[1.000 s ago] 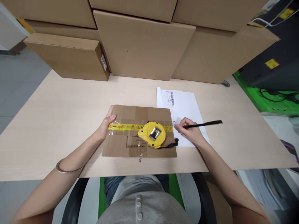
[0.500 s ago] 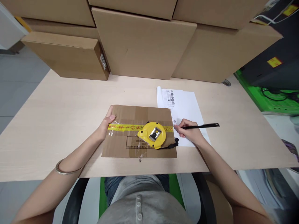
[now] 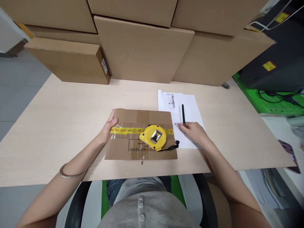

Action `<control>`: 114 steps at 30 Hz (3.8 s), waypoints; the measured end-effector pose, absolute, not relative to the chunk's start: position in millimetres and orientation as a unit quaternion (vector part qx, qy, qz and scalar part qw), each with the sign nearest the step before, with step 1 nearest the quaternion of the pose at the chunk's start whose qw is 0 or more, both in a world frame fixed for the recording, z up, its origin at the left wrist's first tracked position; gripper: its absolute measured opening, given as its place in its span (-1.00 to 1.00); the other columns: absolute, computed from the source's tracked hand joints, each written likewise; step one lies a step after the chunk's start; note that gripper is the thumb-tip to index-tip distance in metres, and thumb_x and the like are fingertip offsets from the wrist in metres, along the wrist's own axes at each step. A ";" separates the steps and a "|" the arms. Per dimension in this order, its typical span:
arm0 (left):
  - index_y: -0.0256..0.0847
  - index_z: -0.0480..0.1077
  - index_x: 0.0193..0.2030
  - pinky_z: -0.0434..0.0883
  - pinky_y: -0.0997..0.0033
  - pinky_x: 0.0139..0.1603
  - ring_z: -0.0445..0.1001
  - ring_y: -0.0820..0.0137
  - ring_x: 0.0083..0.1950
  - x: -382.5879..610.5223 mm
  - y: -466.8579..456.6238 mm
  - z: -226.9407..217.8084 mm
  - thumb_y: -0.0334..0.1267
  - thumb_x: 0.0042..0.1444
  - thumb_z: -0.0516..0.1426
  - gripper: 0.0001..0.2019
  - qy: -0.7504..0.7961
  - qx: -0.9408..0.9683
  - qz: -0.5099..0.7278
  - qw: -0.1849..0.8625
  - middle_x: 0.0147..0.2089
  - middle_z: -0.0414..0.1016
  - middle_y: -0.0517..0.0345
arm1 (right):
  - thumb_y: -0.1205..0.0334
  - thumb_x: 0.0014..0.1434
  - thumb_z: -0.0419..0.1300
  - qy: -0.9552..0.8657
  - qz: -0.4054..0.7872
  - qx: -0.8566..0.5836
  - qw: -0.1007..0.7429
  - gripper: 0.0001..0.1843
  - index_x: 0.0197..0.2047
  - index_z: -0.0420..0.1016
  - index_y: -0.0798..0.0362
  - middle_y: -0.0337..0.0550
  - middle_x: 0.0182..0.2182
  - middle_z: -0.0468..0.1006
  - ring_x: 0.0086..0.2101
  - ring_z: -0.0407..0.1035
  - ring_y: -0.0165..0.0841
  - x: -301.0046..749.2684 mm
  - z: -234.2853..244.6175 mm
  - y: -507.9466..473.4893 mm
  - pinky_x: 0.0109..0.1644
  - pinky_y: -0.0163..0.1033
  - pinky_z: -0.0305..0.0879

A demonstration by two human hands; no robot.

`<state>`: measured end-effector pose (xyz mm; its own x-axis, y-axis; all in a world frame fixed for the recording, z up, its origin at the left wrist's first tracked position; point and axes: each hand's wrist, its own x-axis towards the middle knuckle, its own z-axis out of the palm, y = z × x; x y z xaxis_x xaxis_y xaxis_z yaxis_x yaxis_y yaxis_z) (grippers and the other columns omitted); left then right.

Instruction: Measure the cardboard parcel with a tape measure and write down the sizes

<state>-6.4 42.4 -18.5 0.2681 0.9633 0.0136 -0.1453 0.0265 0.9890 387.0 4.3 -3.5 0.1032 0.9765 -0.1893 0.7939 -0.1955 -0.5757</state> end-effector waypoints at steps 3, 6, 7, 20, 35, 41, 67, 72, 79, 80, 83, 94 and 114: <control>-0.04 0.34 0.35 0.49 -0.06 0.25 0.53 -0.08 0.25 -5.3 41.9 -14.7 0.21 0.15 0.21 -0.31 0.389 0.502 0.455 0.624 0.24 0.56 -0.02 | -0.18 0.25 0.27 -0.627 0.218 -0.741 0.104 -0.36 -0.71 0.19 -0.06 -0.15 -0.70 0.34 -0.61 0.20 -0.29 377.0 3.8 6.8 -0.45 -0.16 -0.06; 0.11 0.23 0.48 0.36 -0.10 0.42 0.38 -0.06 0.43 -9.1 42.7 -13.9 0.16 0.17 0.26 -0.24 0.394 0.526 0.481 0.580 0.39 0.45 0.02 | -0.10 0.30 0.24 -0.626 0.180 -0.757 0.061 -0.43 -0.66 0.26 -0.06 -0.12 -0.67 0.37 -0.56 0.28 -0.23 368.7 13.6 6.6 -0.39 -0.15 -0.03; 0.14 0.22 0.48 0.27 -0.11 0.50 0.30 -0.04 0.50 -11.9 43.0 -14.7 0.14 0.18 0.28 -0.25 0.396 0.542 0.490 0.557 0.44 0.40 0.03 | -0.10 0.31 0.23 -0.620 0.162 -0.766 0.057 -0.47 -0.61 0.31 -0.05 -0.10 -0.65 0.40 -0.54 0.31 -0.20 366.1 18.5 5.1 -0.38 -0.14 -0.01; 0.14 0.55 0.25 -0.15 -0.20 0.69 0.02 0.02 0.65 -25.4 39.3 -29.6 0.25 0.42 -0.05 -0.47 0.315 0.610 0.456 0.566 0.49 0.35 0.10 | -0.28 0.28 0.32 -0.859 0.134 -0.430 0.243 -0.37 0.23 0.43 -0.07 0.15 0.22 0.58 0.26 0.42 0.17 275.7 79.8 -37.7 0.31 0.39 0.35; 0.10 0.50 0.27 0.21 -0.14 0.53 0.35 0.00 0.38 -39.9 40.9 -10.7 0.21 0.35 0.12 -0.52 0.284 0.678 0.394 0.551 0.23 0.45 -0.04 | 0.06 0.41 0.26 -0.850 0.276 -0.373 0.249 -0.59 0.29 0.44 -0.18 -0.11 0.09 0.68 0.00 0.65 -0.13 203.4 90.6 13.3 0.08 0.02 0.62; 0.14 0.52 0.25 0.15 -0.25 0.54 0.27 -0.08 0.41 -40.3 46.2 -12.3 0.26 0.27 0.18 -0.49 0.286 0.693 0.394 0.532 0.22 0.46 -0.04 | 0.01 0.34 0.35 -0.804 0.292 -0.447 0.262 -0.58 0.23 0.53 -0.20 -0.10 0.05 0.72 -0.08 0.68 -0.08 263.7 90.3 -5.1 -0.03 0.04 0.68; 0.04 0.50 0.26 0.39 0.08 0.10 0.36 0.10 0.09 -47.4 53.9 -16.1 0.11 0.28 0.22 -0.53 0.254 0.696 0.400 0.539 0.08 0.42 -0.04 | -0.13 0.21 0.41 -0.726 0.305 -0.600 0.145 -0.54 0.09 0.65 -0.10 -0.09 -0.08 0.75 -0.24 0.65 -0.14 376.0 98.2 -24.3 -0.17 -0.06 0.56; 0.06 0.49 0.29 0.40 0.04 0.15 0.35 0.05 0.17 -48.6 55.4 -19.7 0.09 0.28 0.22 -0.52 0.253 0.705 0.390 0.535 0.14 0.43 -0.06 | -0.16 0.22 0.41 -0.770 0.313 -0.530 0.167 -0.63 -0.11 0.58 -0.07 -0.20 -0.31 0.66 -0.39 0.53 -0.26 338.9 113.7 -15.2 -0.31 -0.16 0.44; 0.06 0.46 0.32 0.30 0.10 0.35 0.33 0.07 0.33 -50.4 55.9 -32.5 0.19 0.31 0.18 -0.48 0.247 0.698 0.393 0.545 0.24 0.43 -0.01 | 0.05 0.32 0.36 -0.899 0.175 -0.363 0.171 -0.71 -0.06 0.48 0.05 -0.03 -0.13 0.61 -0.29 0.51 -0.22 229.4 96.2 14.2 -0.24 -0.12 0.40; 0.05 0.46 0.32 0.28 0.10 0.37 0.32 0.06 0.35 -50.7 55.2 -33.4 0.23 0.32 0.14 -0.46 0.252 0.693 0.396 0.547 0.26 0.43 -0.01 | 0.10 0.32 0.36 -0.908 0.171 -0.341 0.172 -0.74 -0.04 0.48 0.06 -0.03 -0.12 0.61 -0.26 0.51 -0.21 219.5 94.3 15.8 -0.20 -0.11 0.41; 0.04 0.49 0.30 0.24 0.07 0.45 0.33 0.06 0.39 -50.3 53.0 -34.5 0.33 0.34 0.06 -0.40 0.263 0.684 0.406 0.547 0.27 0.46 -0.02 | 0.18 0.32 0.36 -0.905 0.203 -0.310 0.208 -0.78 -0.04 0.48 0.04 -0.04 -0.10 0.62 -0.18 0.53 -0.20 212.0 94.5 12.0 -0.12 -0.12 0.44; -0.19 0.54 0.24 0.36 -0.15 0.42 0.45 -0.11 0.41 -15.0 32.9 -2.6 0.40 0.35 -0.06 -0.25 0.476 0.440 0.443 0.619 0.27 0.62 -0.16 | -0.23 0.19 0.41 -0.471 0.412 -0.686 0.371 -0.55 -0.20 0.53 0.01 -0.34 -0.67 0.39 -0.66 0.17 -0.47 325.6 97.8 -9.9 -0.65 -0.34 0.02; 0.12 0.40 0.29 0.43 0.03 0.35 0.44 0.06 0.31 -14.2 -9.2 14.0 0.20 0.18 0.29 -0.42 0.366 0.592 0.550 0.462 0.28 0.46 0.07 | 0.08 0.15 0.50 -0.563 0.420 -0.580 0.412 -0.70 -0.11 0.54 -0.15 -0.18 -0.25 0.68 -0.54 0.47 -0.33 349.6 91.1 -97.1 -0.53 -0.18 0.48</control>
<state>-14.2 -9.2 14.0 0.1275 0.9413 0.3127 -0.0744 -0.3053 0.9493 349.6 -97.1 91.1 0.0122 0.9997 -0.0227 0.3067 -0.0253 -0.9515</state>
